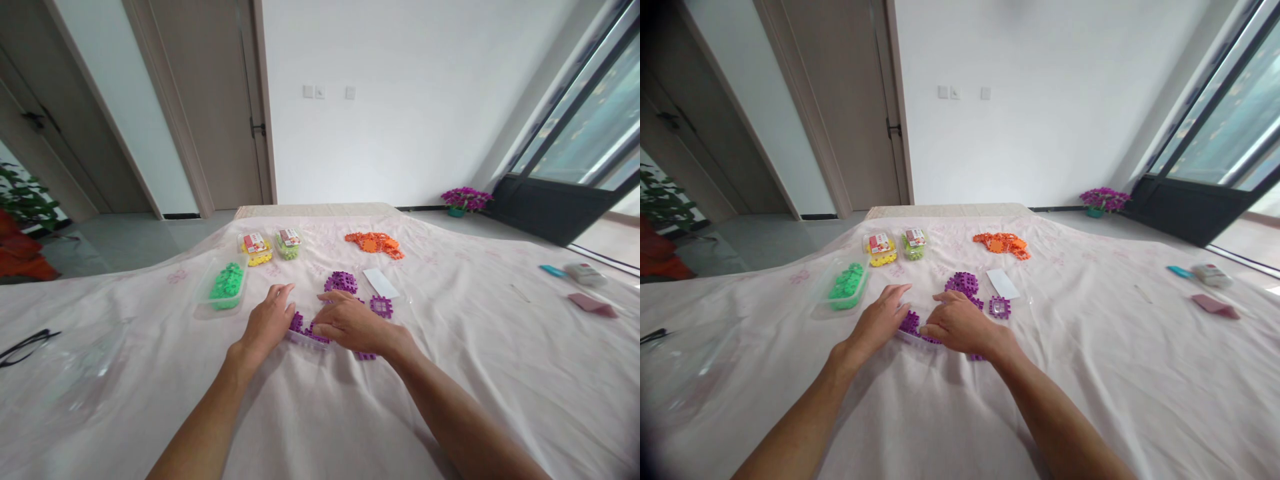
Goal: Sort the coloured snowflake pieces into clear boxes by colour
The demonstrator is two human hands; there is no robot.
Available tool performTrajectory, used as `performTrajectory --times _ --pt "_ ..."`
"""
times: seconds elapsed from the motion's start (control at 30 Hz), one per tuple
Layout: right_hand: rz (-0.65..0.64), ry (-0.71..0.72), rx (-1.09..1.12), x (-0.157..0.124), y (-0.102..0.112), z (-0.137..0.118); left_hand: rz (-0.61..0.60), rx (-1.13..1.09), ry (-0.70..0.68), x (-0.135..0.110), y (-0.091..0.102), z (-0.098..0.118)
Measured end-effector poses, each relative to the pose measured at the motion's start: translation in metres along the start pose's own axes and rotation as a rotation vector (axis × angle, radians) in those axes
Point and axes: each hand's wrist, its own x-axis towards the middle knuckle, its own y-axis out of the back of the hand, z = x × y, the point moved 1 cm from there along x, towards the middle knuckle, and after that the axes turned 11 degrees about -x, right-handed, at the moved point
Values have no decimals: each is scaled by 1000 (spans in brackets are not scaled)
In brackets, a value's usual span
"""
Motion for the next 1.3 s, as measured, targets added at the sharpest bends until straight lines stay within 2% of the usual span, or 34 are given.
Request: performTrajectory --times 0.1,0.2,0.27,0.33,0.43,0.53,0.7,0.93,1.13,1.3 --pt "-40 -40 -19 0 -7 -2 46 6 -40 1 2 -1" --pt "-31 -61 -63 1 -11 -2 97 64 -168 0 12 7" --pt "-23 -61 -93 1 -12 -2 5 83 -293 -3 18 18" --pt "-25 -54 -120 1 -13 -2 -157 120 -377 -7 20 28" --pt "-47 -58 -160 0 -13 -3 -338 241 -401 -14 18 37" --pt "-59 -68 -194 -1 -13 -3 -412 300 -425 -18 14 40" --pt "-47 -86 -240 -2 -14 -3 -404 290 -411 -17 12 40" --pt "-75 -167 -328 -3 -17 -6 -331 248 -345 -15 5 30" --pt "-93 -176 -242 0 4 -6 -364 136 -300 -14 10 30" --pt "4 -312 -144 -9 27 7 -298 85 -282 -11 17 30"
